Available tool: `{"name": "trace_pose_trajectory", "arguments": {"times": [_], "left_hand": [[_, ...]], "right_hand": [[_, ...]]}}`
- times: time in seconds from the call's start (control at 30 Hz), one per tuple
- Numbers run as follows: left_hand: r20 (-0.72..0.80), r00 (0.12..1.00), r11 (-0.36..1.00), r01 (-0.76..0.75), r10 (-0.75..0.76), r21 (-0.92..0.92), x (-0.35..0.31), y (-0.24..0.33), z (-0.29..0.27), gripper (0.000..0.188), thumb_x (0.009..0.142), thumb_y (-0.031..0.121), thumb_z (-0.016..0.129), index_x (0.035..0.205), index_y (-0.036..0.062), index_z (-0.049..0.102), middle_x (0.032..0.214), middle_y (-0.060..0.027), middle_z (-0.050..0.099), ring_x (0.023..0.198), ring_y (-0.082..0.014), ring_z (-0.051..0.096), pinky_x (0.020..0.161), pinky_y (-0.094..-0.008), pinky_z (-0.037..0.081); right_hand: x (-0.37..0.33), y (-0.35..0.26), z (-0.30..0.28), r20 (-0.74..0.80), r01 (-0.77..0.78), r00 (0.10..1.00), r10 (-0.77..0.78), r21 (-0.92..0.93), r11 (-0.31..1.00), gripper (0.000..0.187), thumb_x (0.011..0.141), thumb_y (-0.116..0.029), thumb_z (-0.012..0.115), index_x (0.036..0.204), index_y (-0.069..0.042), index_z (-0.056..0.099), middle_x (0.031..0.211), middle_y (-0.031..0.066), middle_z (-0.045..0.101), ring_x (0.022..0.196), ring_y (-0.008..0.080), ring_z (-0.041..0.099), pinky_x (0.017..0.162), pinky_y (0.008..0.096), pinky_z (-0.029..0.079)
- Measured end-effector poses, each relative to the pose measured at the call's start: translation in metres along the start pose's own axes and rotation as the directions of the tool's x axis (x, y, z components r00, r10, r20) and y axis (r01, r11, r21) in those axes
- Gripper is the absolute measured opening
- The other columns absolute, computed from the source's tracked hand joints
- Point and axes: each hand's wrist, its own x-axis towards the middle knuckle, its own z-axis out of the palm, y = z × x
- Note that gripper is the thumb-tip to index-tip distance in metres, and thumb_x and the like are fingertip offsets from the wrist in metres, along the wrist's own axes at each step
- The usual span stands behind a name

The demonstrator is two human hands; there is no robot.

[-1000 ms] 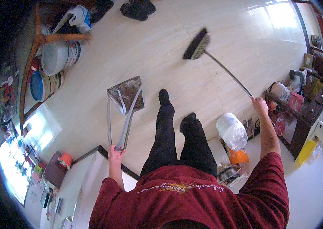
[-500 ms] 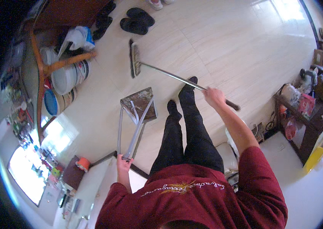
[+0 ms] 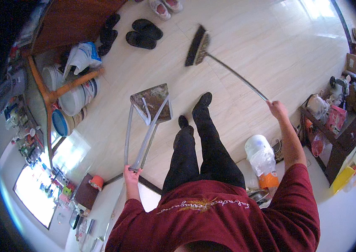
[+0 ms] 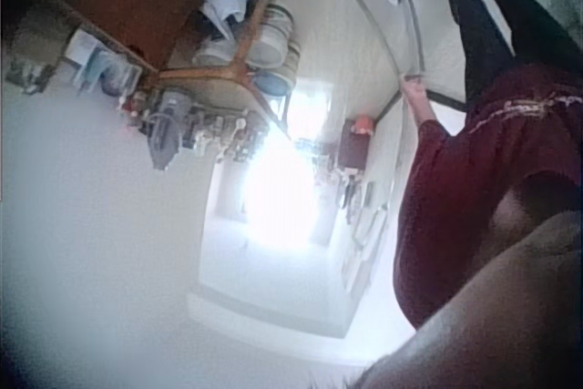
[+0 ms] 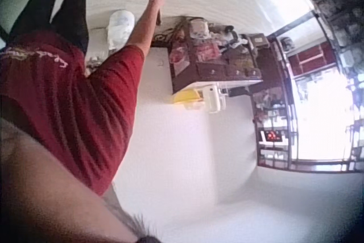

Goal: The person sweeps the tiled floor using a broom and a dustpan, collecting debris from around furniture and under a table.

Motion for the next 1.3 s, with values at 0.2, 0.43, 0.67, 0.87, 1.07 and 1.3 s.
{"name": "trace_pose_trajectory", "arguments": {"times": [0.2,0.43,0.67,0.87,1.07,1.3], "left_hand": [[0.030,0.999,0.999,-0.039,0.039,0.000,0.003,0.039,0.004,0.030,0.072,0.030,0.048,0.091,0.0080,0.039,0.095,-0.0107,0.047,0.082,-0.0278,0.049,0.059,-0.0399,0.049],[0.023,0.982,0.977,-0.187,0.186,0.104,0.033,0.090,0.049,0.028,0.071,0.029,0.052,0.087,0.0098,0.039,0.090,-0.0078,0.045,0.073,-0.0239,0.050,0.054,-0.0352,0.050],[-0.048,0.991,0.962,-0.113,0.128,0.247,0.082,0.139,0.112,0.030,0.072,0.030,0.056,0.090,0.0092,0.044,0.090,-0.0065,0.046,0.081,-0.0229,0.047,0.062,-0.0383,0.047],[-0.013,0.999,0.959,-0.042,0.048,0.282,0.119,0.157,0.136,0.033,0.070,0.034,0.060,0.083,0.0068,0.047,0.082,-0.0067,0.048,0.077,-0.0261,0.048,0.066,-0.0389,0.045],[-0.023,0.997,0.957,0.071,-0.067,0.283,0.142,0.180,0.154,0.033,0.069,0.037,0.061,0.083,0.0092,0.049,0.080,-0.0063,0.050,0.076,-0.0241,0.048,0.065,-0.0388,0.045],[-0.071,0.988,0.932,0.150,-0.134,0.331,0.148,0.179,0.149,0.039,0.069,0.039,0.061,0.087,0.0065,0.050,0.082,-0.0082,0.050,0.080,-0.0262,0.048,0.067,-0.0419,0.043]], "right_hand": [[-0.040,0.013,-0.034,-0.138,-0.008,0.990,-0.003,-0.075,0.997,0.050,0.079,-0.052,0.040,0.079,-0.005,0.059,0.081,0.0205,0.058,0.080,0.0389,0.054,0.069,0.0453,0.043],[-0.028,-0.085,-0.066,-0.099,0.160,0.979,-0.176,-0.148,0.976,0.046,0.080,-0.047,0.041,0.080,-0.005,0.059,0.080,0.0191,0.059,0.078,0.0367,0.056,0.066,0.0448,0.044],[0.024,-0.217,-0.118,-0.119,0.286,0.927,-0.356,-0.390,0.875,0.046,0.082,-0.044,0.040,0.082,-0.002,0.058,0.080,0.0179,0.060,0.078,0.0337,0.058,0.065,0.0423,0.046],[0.041,-0.231,-0.170,-0.073,0.176,0.973,-0.218,-0.373,0.911,0.057,0.079,-0.052,0.042,0.074,0.003,0.059,0.079,0.0216,0.058,0.080,0.0374,0.055,0.069,0.0431,0.043],[-0.001,-0.197,-0.211,-0.208,-0.064,0.976,-0.056,-0.527,0.848,0.056,0.078,-0.053,0.039,0.071,-0.002,0.061,0.078,0.0219,0.057,0.078,0.0386,0.055,0.068,0.0454,0.043],[-0.077,-0.197,-0.224,-0.262,-0.157,0.965,0.022,-0.508,0.847,0.047,0.079,-0.048,0.043,0.075,-0.005,0.060,0.073,0.0195,0.058,0.071,0.0355,0.057,0.063,0.0446,0.043]]}}
